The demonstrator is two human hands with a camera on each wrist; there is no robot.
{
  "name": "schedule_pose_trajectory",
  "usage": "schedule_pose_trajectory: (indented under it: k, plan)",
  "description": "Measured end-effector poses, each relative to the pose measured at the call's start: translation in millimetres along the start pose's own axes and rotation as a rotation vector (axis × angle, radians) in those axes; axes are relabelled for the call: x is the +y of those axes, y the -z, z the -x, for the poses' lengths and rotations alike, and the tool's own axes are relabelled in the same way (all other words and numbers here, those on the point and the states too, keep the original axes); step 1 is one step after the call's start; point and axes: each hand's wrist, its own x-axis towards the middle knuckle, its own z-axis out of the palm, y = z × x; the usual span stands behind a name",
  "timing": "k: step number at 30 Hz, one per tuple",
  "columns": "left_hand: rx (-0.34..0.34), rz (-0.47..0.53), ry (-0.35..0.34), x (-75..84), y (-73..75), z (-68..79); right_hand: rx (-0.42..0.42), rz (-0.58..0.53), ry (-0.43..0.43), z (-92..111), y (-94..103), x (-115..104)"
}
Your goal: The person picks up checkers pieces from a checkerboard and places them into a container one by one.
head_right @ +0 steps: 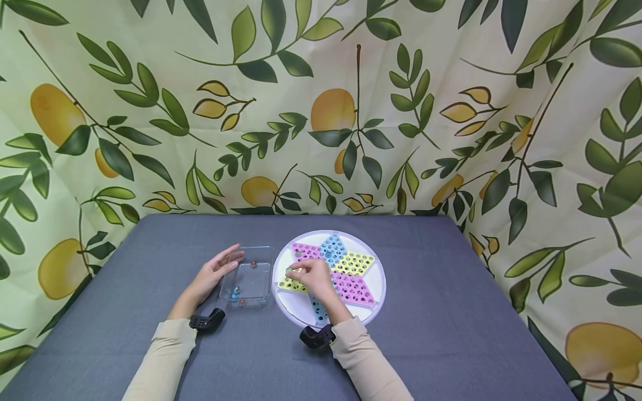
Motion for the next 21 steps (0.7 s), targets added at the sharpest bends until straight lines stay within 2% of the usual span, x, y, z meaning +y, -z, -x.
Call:
schedule_pose_trajectory:
  k: [21]
  plan:
    - [-0.004,0.001,-0.002,0.3,0.1,0.3,-0.015,-0.046,0.081,1,-20.5,-10]
